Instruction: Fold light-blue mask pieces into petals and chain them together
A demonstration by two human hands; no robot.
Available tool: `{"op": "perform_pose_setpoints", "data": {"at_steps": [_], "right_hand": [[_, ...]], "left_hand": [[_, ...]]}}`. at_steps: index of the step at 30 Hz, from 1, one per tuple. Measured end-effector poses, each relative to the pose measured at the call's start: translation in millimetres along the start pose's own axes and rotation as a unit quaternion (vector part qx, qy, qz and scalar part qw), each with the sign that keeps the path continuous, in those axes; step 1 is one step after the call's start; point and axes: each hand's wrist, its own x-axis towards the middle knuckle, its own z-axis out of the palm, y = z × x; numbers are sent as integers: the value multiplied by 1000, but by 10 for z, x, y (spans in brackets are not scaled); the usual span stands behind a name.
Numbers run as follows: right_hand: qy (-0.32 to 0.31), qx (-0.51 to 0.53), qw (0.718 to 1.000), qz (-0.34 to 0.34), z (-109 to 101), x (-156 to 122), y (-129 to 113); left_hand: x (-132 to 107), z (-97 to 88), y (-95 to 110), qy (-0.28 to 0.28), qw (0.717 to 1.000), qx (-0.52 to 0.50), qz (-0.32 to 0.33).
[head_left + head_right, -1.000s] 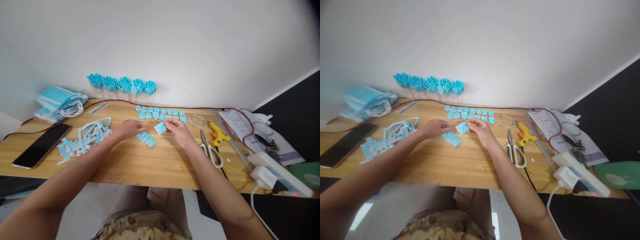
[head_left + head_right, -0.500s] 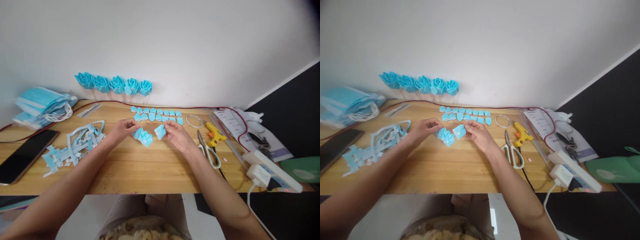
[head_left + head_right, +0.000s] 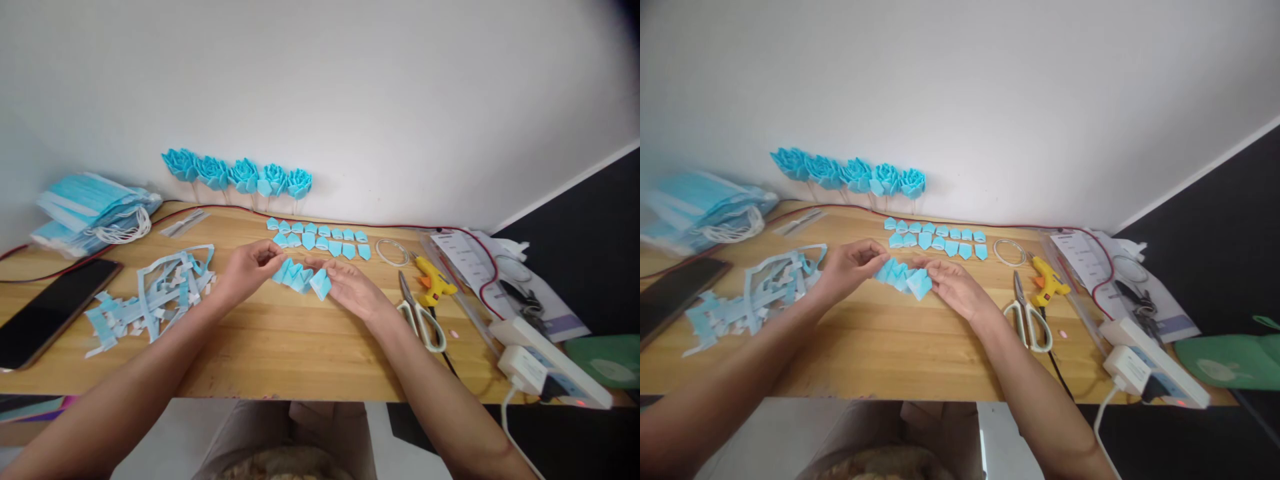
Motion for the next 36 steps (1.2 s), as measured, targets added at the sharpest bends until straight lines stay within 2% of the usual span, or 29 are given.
{"op": "perform_pose_setpoints", "data": {"at_steps": [5, 11, 15, 20, 25, 29, 33, 36], "right_hand": [[-24, -44, 999, 7, 33, -16, 22], [12, -81, 997, 18, 72, -27, 24], [24, -52, 998, 30, 49, -12, 27], [50, 15, 998, 26, 19, 16, 17], [81, 51, 995, -13, 15, 35, -17], [86, 40, 995, -38, -8, 51, -18], [106, 56, 991, -51, -20, 62, -9], [108, 53, 991, -57, -5, 64, -5]], "left_hand": [[-16, 31, -23, 3, 999, 36, 18], [-28, 67, -50, -9, 999, 32, 24], [-46, 65, 8, -18, 1000, 0, 20], [-57, 52, 19, -38, 994, -97, -31], [-64, 161, -94, -126, 973, -154, -113], [-61, 264, -116, -181, 945, -234, -142], [-54, 283, -78, -197, 921, -286, -176], [-92, 290, -48, -195, 922, -286, -173]]}}
